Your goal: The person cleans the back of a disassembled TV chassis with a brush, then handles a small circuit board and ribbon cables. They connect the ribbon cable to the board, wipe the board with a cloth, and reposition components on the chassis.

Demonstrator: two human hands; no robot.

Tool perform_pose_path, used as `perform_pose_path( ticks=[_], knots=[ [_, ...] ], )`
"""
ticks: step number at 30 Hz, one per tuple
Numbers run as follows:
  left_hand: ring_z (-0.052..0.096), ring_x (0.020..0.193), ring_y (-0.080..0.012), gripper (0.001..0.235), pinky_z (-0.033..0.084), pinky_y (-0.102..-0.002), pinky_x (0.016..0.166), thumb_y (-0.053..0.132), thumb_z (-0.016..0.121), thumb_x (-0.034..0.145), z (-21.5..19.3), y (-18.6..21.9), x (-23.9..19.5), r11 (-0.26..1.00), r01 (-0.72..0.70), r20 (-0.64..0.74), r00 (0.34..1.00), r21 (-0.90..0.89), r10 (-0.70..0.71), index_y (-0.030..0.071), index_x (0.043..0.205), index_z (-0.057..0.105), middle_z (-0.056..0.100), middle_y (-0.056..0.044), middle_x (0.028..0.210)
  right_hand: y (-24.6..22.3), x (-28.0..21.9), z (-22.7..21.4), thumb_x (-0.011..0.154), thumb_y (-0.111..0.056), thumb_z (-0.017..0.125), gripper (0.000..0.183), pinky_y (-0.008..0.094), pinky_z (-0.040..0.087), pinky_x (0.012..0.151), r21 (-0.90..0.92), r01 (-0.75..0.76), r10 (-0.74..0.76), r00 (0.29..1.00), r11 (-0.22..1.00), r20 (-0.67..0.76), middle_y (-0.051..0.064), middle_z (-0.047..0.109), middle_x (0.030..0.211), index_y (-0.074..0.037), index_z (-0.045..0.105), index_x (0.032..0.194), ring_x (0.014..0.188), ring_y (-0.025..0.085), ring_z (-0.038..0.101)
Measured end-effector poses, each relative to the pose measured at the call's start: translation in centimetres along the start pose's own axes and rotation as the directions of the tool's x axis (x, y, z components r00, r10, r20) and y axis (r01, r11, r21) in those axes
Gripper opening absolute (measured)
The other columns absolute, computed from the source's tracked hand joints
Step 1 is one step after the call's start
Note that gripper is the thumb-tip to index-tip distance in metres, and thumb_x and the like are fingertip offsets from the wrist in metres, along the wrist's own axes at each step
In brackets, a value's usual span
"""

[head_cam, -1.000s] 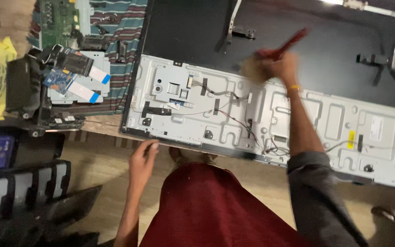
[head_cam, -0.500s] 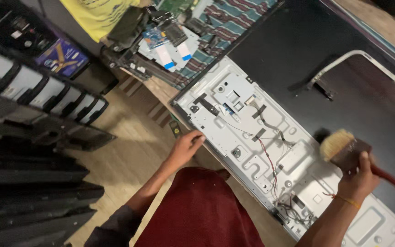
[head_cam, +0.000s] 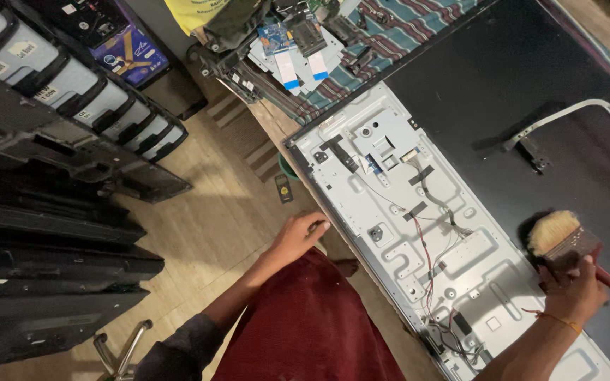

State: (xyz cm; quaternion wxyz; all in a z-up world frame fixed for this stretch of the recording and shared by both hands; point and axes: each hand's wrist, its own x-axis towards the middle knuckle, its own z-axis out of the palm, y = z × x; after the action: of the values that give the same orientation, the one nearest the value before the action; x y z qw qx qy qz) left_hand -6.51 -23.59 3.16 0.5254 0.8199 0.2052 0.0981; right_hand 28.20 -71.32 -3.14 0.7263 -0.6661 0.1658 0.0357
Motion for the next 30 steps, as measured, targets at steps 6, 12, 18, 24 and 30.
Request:
perform_pose_path(
  ticks=[6, 12, 18, 24, 30],
  knots=[
    [0.066, 0.071, -0.0156, 0.023, 0.052, -0.031, 0.062, 0.024, 0.067, 0.1, -3.2, -1.5, 4.8, 0.992, 0.123, -0.117, 0.985, -0.025, -0.125, 0.004, 0.111, 0.071, 0.074, -0.011, 0.089, 0.5, -1.5, 0.6, 0.107, -0.011, 0.064, 0.031, 0.032, 0.057, 0.073, -0.204, 0.238, -0.247, 0.969, 0.95, -0.019, 0.014, 0.068, 0.115, 0.008, 0.067, 0.131, 0.095, 0.02, 0.069],
    [0.072, 0.087, -0.0236, 0.013, 0.056, -0.036, 0.076, 0.014, 0.066, 0.101, -9.1, -5.5, 15.6, 0.99, -0.127, -0.44, 0.887, 0.057, 0.139, 0.003, 0.107, 0.068, 0.072, -0.012, 0.103, 0.5, -6.2, 4.1, 0.098, 0.001, 0.058, 0.03, 0.029, 0.053, 0.072, -0.321, 0.464, -0.519, 0.848, 0.826, -0.109, 0.015, 0.07, 0.12, 0.009, 0.07, 0.124, 0.099, 0.018, 0.068],
    [0.053, 0.115, -0.042, 0.052, 0.045, -0.05, 0.096, 0.023, 0.082, 0.088, -17.3, -10.0, 30.8, 0.799, -0.136, -0.352, 0.845, 0.586, 0.402, -0.007, 0.124, 0.06, 0.06, -0.024, 0.12, 0.5, -14.4, 13.7, 0.11, -0.002, 0.064, 0.015, 0.029, 0.06, 0.08, -0.224, 0.435, -0.454, 0.89, 0.872, -0.043, 0.013, 0.072, 0.117, 0.005, 0.068, 0.122, 0.102, 0.018, 0.071],
    [0.054, 0.118, -0.0394, 0.091, 0.04, -0.056, 0.095, 0.048, 0.092, 0.067, -18.8, -13.1, 38.7, 0.604, 0.009, -0.076, 0.993, 0.797, 0.086, -0.008, 0.129, 0.056, 0.058, -0.022, 0.124, 1.3, -22.1, 25.9, 0.109, -0.014, 0.068, 0.022, 0.029, 0.056, 0.083, -0.517, 0.481, -0.387, 0.877, 0.708, 0.286, 0.013, 0.073, 0.116, 0.002, 0.071, 0.124, 0.103, 0.017, 0.068],
    [0.051, 0.119, -0.0444, 0.081, 0.04, -0.056, 0.094, 0.037, 0.097, 0.059, -19.7, -11.9, 39.4, 0.684, 0.015, -0.104, 0.99, 0.729, 0.09, -0.005, 0.118, 0.061, 0.053, -0.026, 0.124, 0.6, -26.1, 33.5, 0.098, -0.017, 0.069, 0.021, 0.031, 0.049, 0.051, -0.665, 0.255, -0.135, 0.964, 0.702, 0.228, 0.006, 0.075, 0.105, -0.006, 0.075, 0.114, 0.081, 0.015, 0.067]
  ],
)
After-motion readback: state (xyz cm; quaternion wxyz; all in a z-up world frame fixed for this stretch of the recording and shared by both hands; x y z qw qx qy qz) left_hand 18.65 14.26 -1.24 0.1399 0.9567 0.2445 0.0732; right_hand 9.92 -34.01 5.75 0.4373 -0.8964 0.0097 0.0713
